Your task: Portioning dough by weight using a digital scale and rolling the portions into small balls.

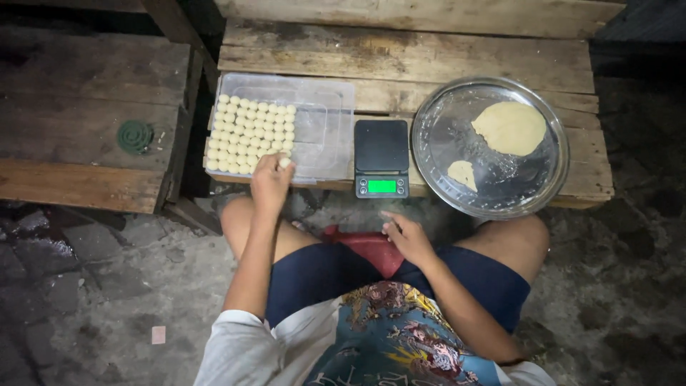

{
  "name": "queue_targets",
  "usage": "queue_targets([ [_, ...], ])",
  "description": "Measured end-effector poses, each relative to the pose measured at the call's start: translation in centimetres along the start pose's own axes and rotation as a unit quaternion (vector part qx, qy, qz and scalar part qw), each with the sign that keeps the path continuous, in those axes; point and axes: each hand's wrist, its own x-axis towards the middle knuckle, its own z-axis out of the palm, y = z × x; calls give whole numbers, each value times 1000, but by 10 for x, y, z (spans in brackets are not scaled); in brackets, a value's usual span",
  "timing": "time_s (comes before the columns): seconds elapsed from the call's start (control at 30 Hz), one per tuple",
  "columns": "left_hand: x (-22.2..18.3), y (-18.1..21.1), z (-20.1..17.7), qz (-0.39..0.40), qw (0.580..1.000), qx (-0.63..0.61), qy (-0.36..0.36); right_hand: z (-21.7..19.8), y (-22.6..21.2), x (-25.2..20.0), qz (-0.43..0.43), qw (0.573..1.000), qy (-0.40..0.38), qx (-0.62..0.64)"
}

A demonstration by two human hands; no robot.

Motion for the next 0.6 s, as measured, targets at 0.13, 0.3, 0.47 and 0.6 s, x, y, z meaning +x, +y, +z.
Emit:
queue_targets([
  [0.13,49,-3,-15,-60,997,34,46,1,-7,-5,4,999,-25,-26],
  [0.3,135,-90,-2,-38,975,77,203,1,-1,-3,4,999,-30,-36],
  [0.47,170,-102,-16,-144,966,90,197,-1,-8,-3,26,997,-50,-58],
  [0.6,196,-134,-6,-169,967,97,163,-3,-5,-9,40,996,-46,-65],
])
